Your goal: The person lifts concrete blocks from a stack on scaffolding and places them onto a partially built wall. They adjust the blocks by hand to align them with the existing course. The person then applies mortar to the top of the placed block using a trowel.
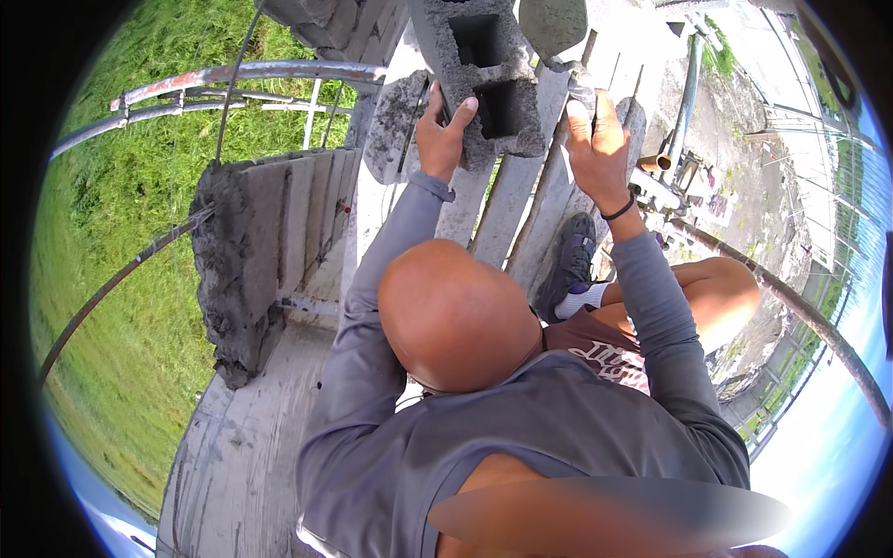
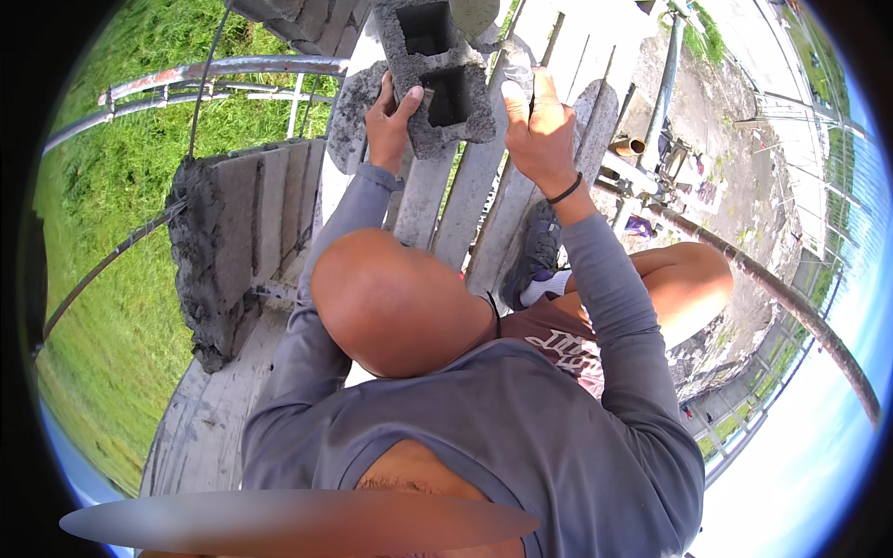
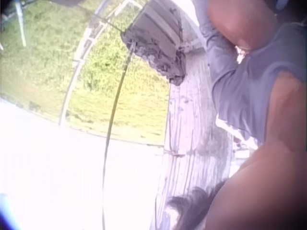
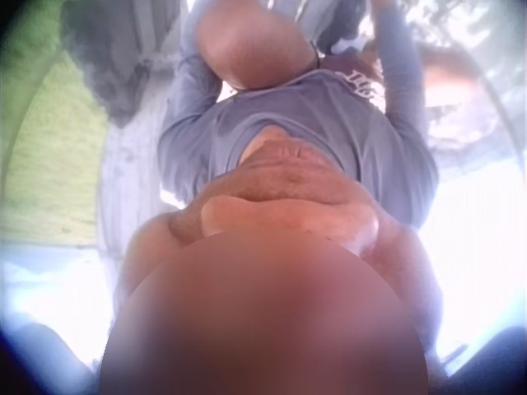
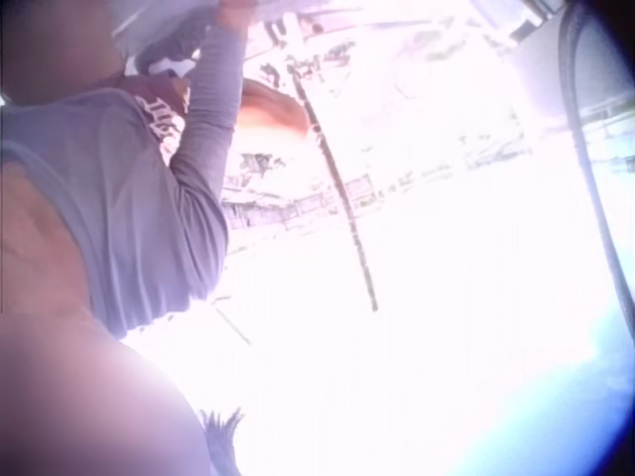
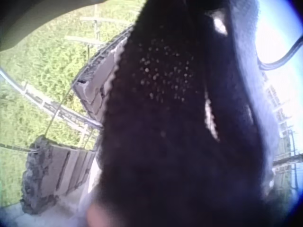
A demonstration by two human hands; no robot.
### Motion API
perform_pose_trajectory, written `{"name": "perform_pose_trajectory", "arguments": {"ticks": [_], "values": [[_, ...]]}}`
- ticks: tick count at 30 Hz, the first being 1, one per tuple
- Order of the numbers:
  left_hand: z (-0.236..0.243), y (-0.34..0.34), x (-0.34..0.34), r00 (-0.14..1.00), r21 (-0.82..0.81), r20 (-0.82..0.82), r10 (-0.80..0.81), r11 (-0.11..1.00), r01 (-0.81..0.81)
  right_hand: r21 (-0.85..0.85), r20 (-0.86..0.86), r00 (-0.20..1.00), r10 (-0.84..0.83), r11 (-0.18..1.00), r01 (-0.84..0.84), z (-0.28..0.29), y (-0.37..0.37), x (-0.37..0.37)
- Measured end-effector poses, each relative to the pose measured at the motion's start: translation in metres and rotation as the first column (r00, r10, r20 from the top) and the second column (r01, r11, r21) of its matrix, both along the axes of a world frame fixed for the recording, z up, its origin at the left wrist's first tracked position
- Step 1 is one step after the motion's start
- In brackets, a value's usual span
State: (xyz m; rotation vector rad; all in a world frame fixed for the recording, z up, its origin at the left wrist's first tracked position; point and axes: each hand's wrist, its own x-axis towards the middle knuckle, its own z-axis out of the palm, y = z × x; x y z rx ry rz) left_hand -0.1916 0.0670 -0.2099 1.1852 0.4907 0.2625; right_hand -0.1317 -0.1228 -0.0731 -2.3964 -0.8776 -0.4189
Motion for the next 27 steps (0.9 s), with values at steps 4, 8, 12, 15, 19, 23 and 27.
{"name": "perform_pose_trajectory", "arguments": {"ticks": [4,8,12,15,19,23,27], "values": [[0.004,-0.001,-0.001,1.000,0.043,-0.015,0.014,0.999,-0.013,0.108,-0.489,0.864,-0.122,0.974,0.198,0.012,0.014,0.020],[0.004,-0.001,-0.001,1.000,0.057,-0.023,0.009,0.998,-0.008,0.197,-0.319,0.944,-0.080,0.969,0.148,0.010,0.039,0.044],[0.001,-0.001,-0.003,1.000,0.064,-0.025,0.019,0.998,-0.017,-0.352,-0.298,0.941,-0.159,0.935,0.047,-0.005,0.061,0.066],[-0.001,-0.002,-0.003,1.000,0.039,-0.021,0.013,0.999,-0.012,-0.173,-0.126,0.992,-0.008,0.985,-0.014,-0.008,0.065,0.073],[-0.004,-0.004,-0.002,0.999,0.087,0.010,0.043,0.995,-0.043,-0.026,-0.282,0.953,-0.113,0.994,0.110,-0.004,0.062,0.071],[-0.006,-0.002,-0.002,1.000,0.091,-0.017,0.019,0.996,-0.018,-0.261,-0.246,0.956,-0.158,0.961,0.091,-0.007,0.063,0.067],[-0.005,-0.002,-0.002,1.000,0.045,0.005,-0.001,0.999,0.001,-0.038,-0.162,0.985,-0.053,0.998,0.047,-0.012,0.055,0.068]]}}
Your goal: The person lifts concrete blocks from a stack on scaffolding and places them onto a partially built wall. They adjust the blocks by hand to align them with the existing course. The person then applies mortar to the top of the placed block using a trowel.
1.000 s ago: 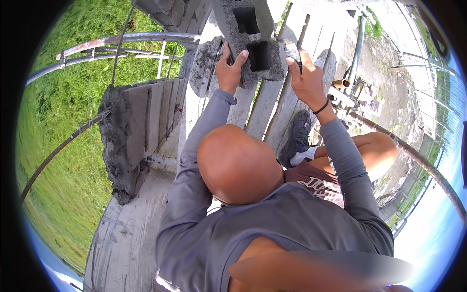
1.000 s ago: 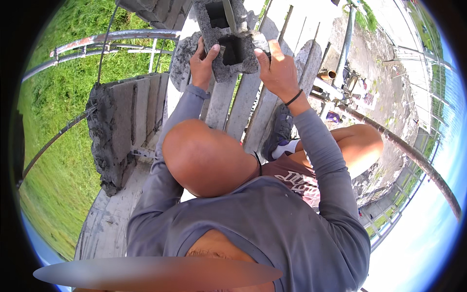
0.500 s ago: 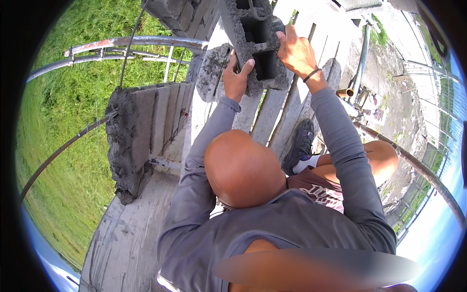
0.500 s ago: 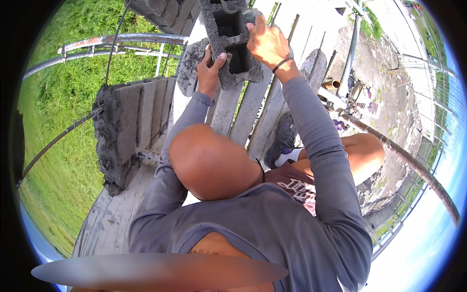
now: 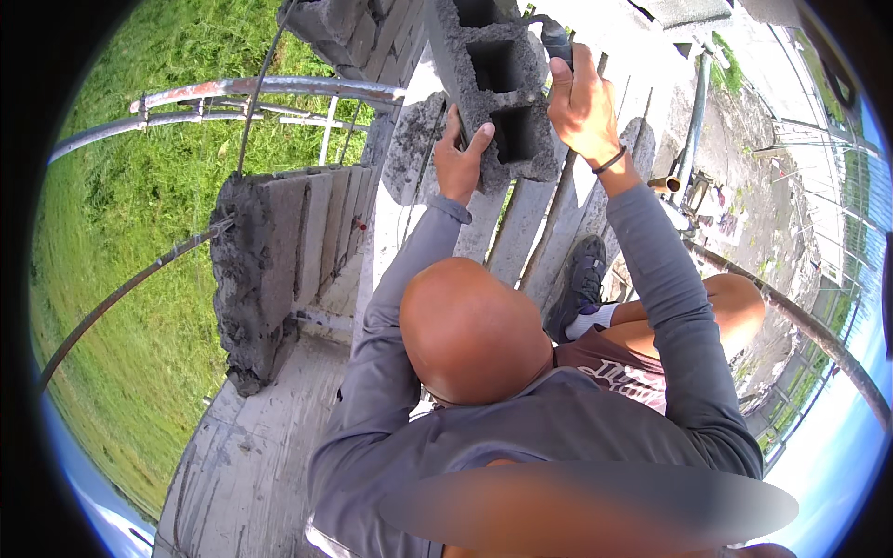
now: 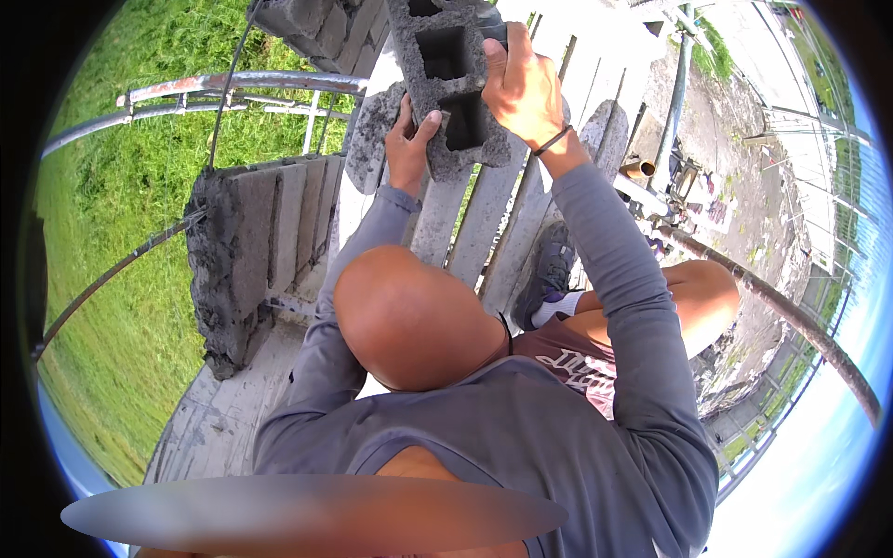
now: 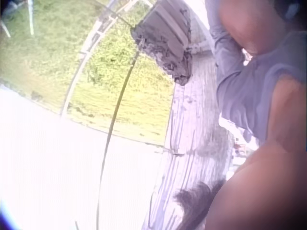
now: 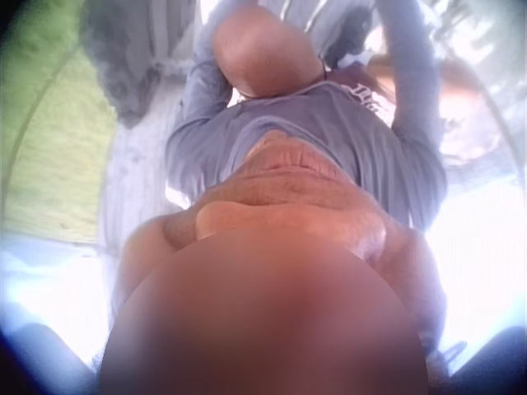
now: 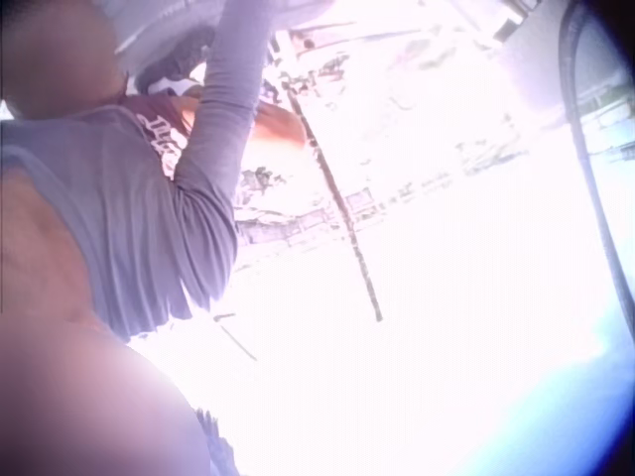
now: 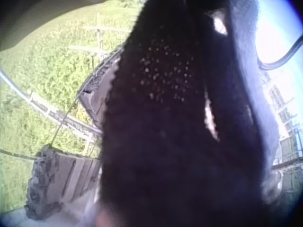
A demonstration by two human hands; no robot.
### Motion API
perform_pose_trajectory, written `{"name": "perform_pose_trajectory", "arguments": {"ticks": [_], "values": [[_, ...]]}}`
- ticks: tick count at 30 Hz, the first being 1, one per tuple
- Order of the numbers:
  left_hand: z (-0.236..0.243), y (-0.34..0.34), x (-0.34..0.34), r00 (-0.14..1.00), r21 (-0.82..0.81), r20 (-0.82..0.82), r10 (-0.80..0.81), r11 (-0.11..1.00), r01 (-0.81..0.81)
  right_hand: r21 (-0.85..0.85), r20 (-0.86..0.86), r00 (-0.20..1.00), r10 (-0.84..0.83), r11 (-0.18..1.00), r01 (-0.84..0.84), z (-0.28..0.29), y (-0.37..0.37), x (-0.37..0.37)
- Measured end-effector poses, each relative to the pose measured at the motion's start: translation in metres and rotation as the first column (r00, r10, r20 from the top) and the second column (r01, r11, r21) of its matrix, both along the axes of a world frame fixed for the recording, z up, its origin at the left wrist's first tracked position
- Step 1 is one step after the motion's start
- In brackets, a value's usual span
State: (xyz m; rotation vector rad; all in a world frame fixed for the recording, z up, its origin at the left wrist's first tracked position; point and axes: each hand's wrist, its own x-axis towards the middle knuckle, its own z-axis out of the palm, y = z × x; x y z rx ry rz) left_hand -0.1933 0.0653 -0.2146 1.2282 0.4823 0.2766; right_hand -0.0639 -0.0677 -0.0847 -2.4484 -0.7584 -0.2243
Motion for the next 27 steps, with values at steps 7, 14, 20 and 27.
{"name": "perform_pose_trajectory", "arguments": {"ticks": [7,14,20,27], "values": [[-0.0004,-0.0012,0.0010,1.000,-0.027,0.003,0.027,0.999,-0.027,-0.027,-0.047,0.999,0.022,0.999,-0.023,-0.0025,-0.0047,-0.0065],[-0.0008,0.0006,0.0012,1.000,-0.019,-0.014,0.010,1.000,-0.010,-0.257,-0.102,0.992,-0.076,0.965,0.047,-0.0042,-0.0052,-0.0069],[0.0020,-0.0004,0.0001,0.999,-0.053,-0.032,0.010,0.999,-0.011,0.076,-0.247,0.943,-0.223,0.966,0.249,-0.0081,-0.0037,-0.0050],[0.0046,-0.0008,-0.0006,0.999,0.006,-0.029,0.039,0.999,-0.039,0.243,-0.212,0.967,-0.144,0.950,0.194,-0.0087,-0.0029,-0.0020]]}}
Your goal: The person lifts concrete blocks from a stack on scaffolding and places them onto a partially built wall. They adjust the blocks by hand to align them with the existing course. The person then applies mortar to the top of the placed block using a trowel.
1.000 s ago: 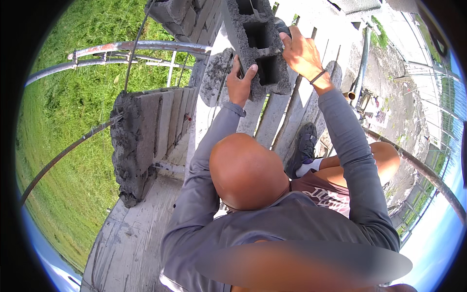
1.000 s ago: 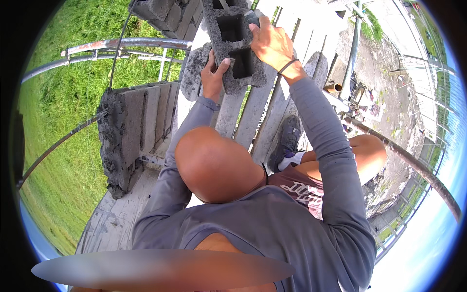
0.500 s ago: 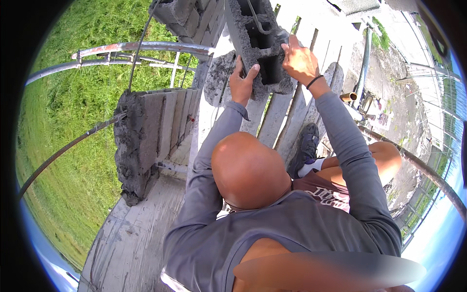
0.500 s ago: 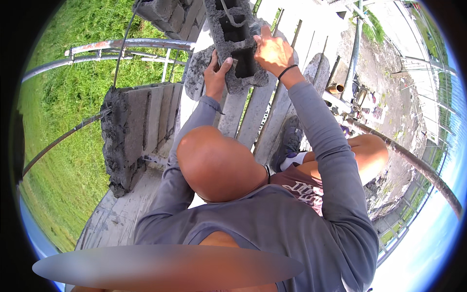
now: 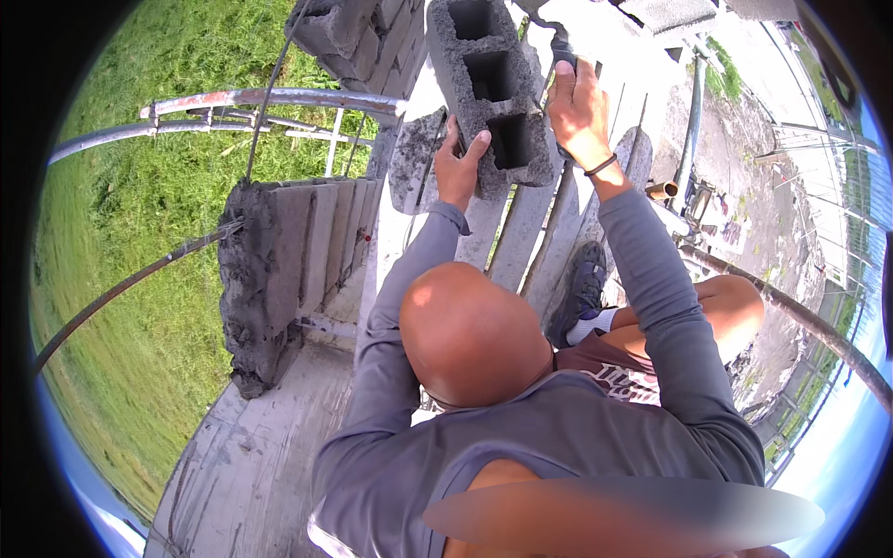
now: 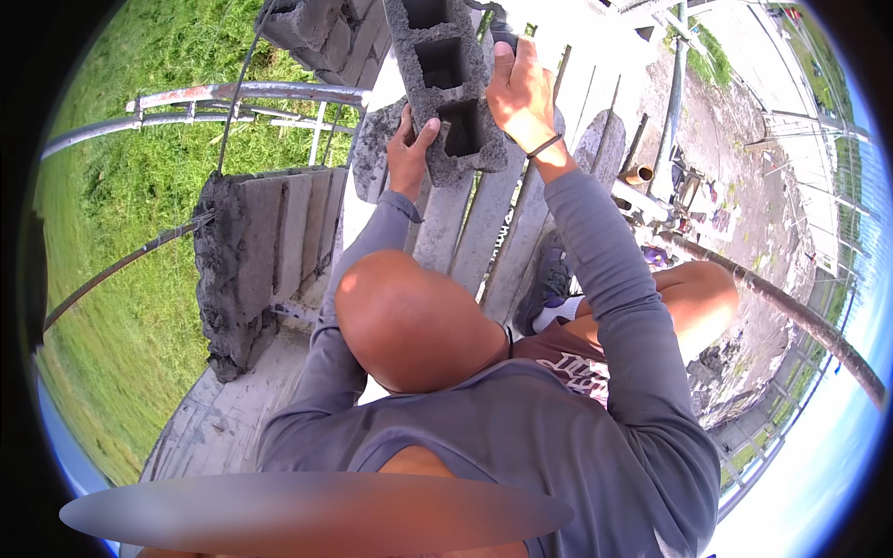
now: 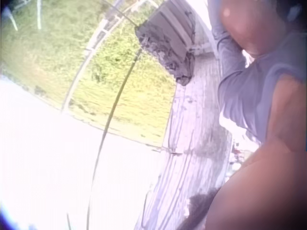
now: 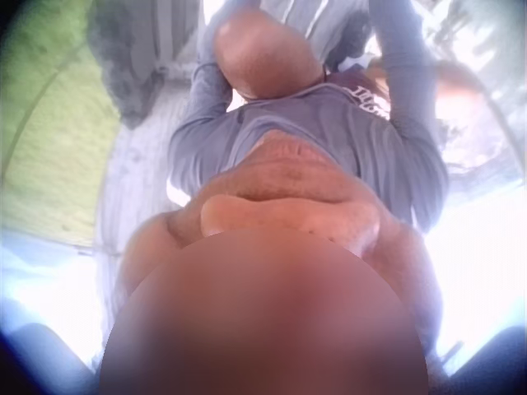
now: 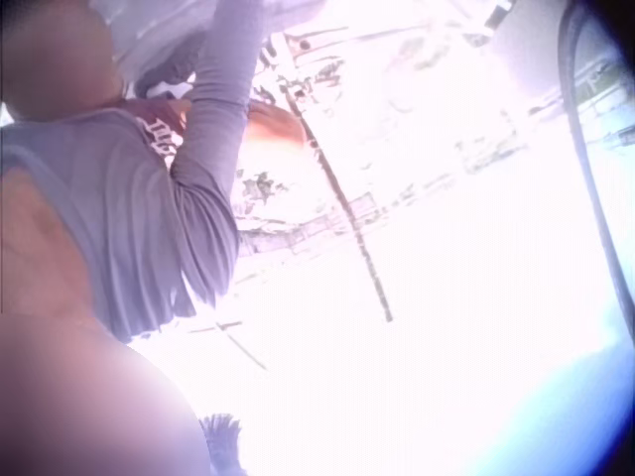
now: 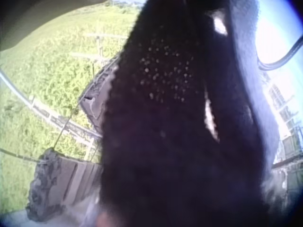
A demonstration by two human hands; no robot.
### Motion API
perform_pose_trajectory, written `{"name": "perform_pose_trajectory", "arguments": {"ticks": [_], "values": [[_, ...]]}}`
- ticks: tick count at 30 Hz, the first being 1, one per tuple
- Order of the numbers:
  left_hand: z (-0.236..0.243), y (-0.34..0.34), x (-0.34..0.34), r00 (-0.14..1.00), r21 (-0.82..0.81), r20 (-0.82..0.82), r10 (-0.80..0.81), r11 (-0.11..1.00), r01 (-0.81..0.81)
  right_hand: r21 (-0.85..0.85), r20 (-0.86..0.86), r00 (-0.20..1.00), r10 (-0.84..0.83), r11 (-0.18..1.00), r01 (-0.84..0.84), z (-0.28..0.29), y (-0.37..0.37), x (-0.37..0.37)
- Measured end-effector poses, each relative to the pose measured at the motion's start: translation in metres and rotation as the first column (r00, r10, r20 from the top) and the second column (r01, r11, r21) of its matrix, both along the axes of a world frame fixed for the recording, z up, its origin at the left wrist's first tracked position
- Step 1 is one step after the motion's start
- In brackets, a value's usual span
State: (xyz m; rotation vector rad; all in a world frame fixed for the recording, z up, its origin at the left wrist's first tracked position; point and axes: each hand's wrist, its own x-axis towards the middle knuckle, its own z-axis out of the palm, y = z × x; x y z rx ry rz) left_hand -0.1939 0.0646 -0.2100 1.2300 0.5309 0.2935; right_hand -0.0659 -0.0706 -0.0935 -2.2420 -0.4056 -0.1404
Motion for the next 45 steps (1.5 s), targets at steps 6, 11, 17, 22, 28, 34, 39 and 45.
{"name": "perform_pose_trajectory", "arguments": {"ticks": [6,11,17,22,28,34,39,45], "values": [[0.003,0.000,0.001,1.000,-0.045,-0.004,-0.014,0.999,0.014,-0.276,-0.019,0.999,0.044,0.960,-0.047,0.009,0.003,0.005],[0.011,0.002,-0.002,0.997,-0.038,-0.042,-0.057,0.998,0.056,-0.076,-0.103,0.989,-0.104,0.992,0.096,0.006,0.014,0.003],[0.019,0.002,-0.002,0.998,-0.079,-0.026,-0.055,0.995,0.053,-0.170,0.012,1.000,-0.024,0.985,0.026,-0.001,0.012,0.000],[0.017,-0.001,0.001,1.000,-0.053,0.028,0.002,0.999,0.000,-0.441,-0.141,0.989,0.050,0.891,-0.108,0.004,0.005,0.001],[0.019,-0.002,0.000,1.000,0.006,-0.017,0.026,1.000,-0.026,-0.272,0.021,0.996,0.081,0.960,-0.072,-0.007,-0.002,0.002],[0.027,0.001,-0.003,0.997,-0.078,-0.008,-0.078,0.994,0.078,-0.131,0.092,0.990,0.107,0.987,-0.094,-0.018,-0.010,0.001],[0.021,0.003,-0.001,0.997,-0.063,0.006,-0.075,0.995,0.075,-0.341,0.135,0.977,0.167,0.933,-0.113,-0.018,-0.012,0.007],[0.007,0.001,0.002,0.999,-0.051,0.038,-0.013,0.999,0.014,-0.276,0.080,0.992,0.096,0.959,-0.070,-0.020,-0.015,0.004]]}}
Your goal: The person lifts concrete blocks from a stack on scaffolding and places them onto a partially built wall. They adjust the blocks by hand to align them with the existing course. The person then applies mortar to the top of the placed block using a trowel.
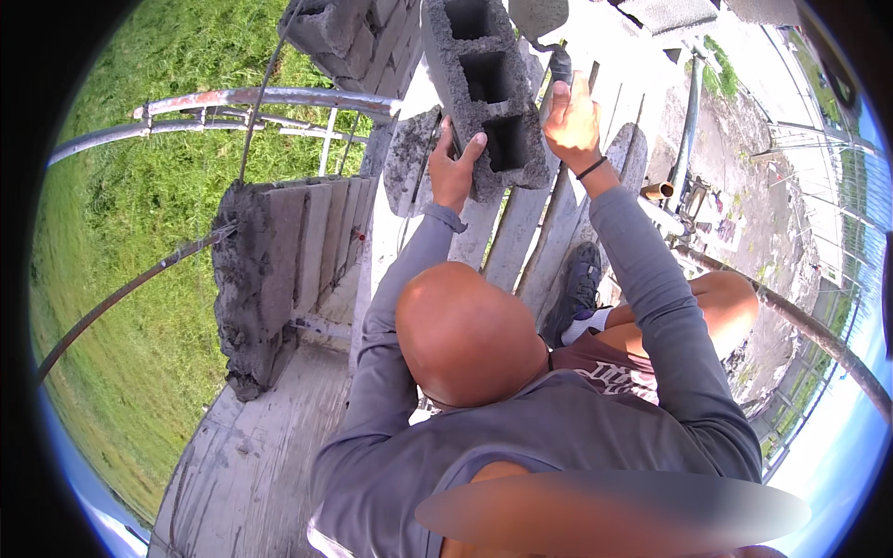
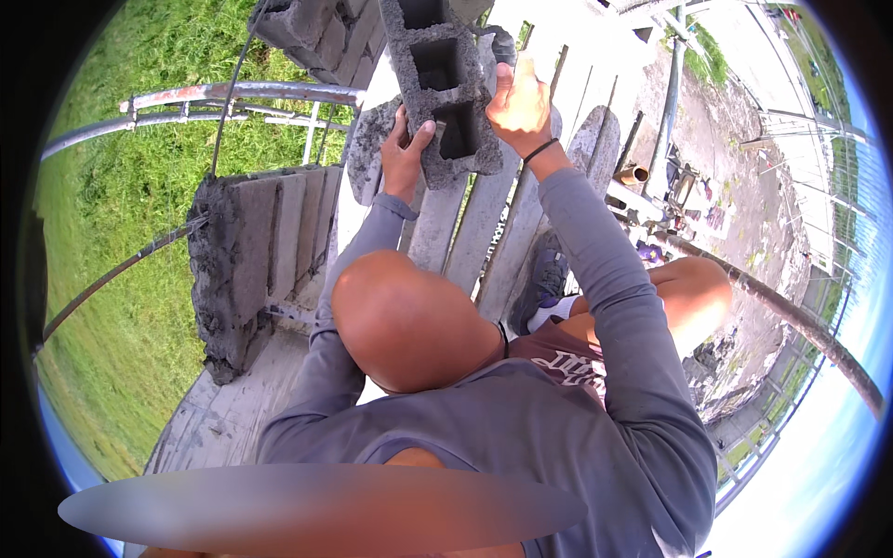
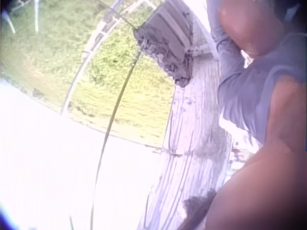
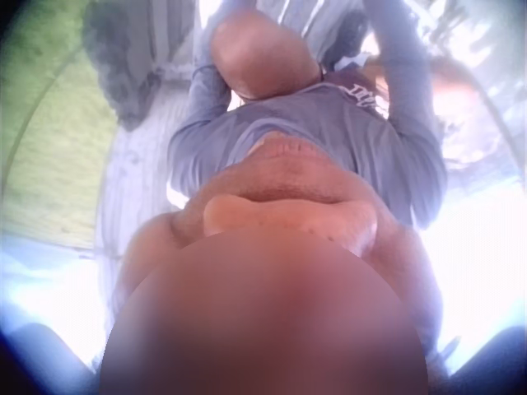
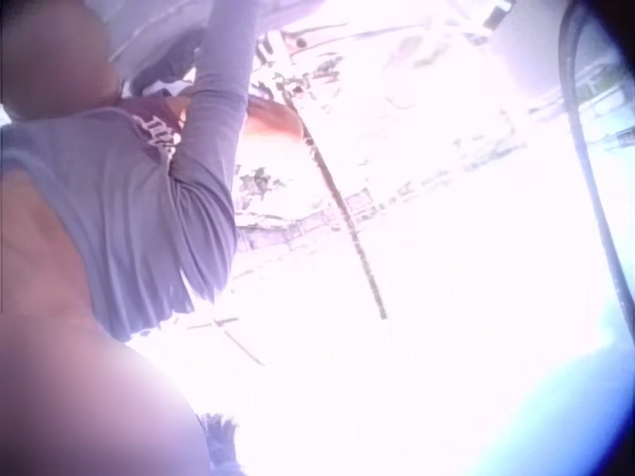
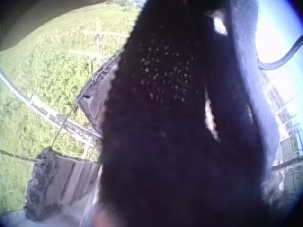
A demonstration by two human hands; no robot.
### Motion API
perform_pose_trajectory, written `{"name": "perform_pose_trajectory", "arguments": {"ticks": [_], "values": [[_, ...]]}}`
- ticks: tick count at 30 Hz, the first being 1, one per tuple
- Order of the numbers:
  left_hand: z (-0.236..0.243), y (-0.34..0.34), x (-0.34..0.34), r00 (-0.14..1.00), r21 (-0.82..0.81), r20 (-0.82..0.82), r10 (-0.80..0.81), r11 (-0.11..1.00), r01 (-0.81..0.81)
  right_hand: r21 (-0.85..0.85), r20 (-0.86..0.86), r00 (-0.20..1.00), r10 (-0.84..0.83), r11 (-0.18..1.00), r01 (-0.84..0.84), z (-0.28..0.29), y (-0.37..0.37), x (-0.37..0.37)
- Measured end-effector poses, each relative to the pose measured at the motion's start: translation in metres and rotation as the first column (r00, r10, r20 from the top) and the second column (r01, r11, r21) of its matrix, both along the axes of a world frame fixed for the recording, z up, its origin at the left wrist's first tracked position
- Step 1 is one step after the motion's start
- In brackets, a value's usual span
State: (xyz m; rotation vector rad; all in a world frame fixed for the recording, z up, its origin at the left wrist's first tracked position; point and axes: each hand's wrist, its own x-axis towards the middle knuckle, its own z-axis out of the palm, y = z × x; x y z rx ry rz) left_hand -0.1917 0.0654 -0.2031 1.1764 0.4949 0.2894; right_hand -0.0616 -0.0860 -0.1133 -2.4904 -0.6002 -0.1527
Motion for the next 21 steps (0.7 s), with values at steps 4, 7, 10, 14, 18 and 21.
{"name": "perform_pose_trajectory", "arguments": {"ticks": [4,7,10,14,18,21], "values": [[-0.005,0.002,-0.002,0.998,0.026,-0.038,-0.050,0.998,0.051,-0.185,0.134,0.979,0.152,0.975,-0.126,0.011,0.001,0.002],[-0.005,0.002,-0.002,0.998,0.006,-0.031,-0.051,0.999,0.051,0.010,-0.103,0.993,0.062,0.998,-0.061,0.020,0.006,0.004],[-0.003,0.001,-0.002,0.997,-0.017,-0.063,-0.049,0.999,0.048,0.004,0.140,0.984,0.108,0.994,-0.110,0.021,0.018,0.004],[-0.002,0.001,0.000,1.000,0.038,-0.017,0.012,0.999,-0.012,-0.128,-0.002,0.994,0.110,0.986,-0.109,0.021,0.021,0.005],[-0.008,0.001,0.000,1.000,0.031,-0.014,-0.021,0.999,0.021,0.046,-0.010,0.998,0.060,0.997,-0.059,0.025,0.020,0.009],[-0.014,0.002,0.001,1.000,0.060,-0.019,-0.010,0.998,0.012,-0.289,-0.097,0.991,0.094,0.950,-0.118,0.029,0.023,0.015]]}}
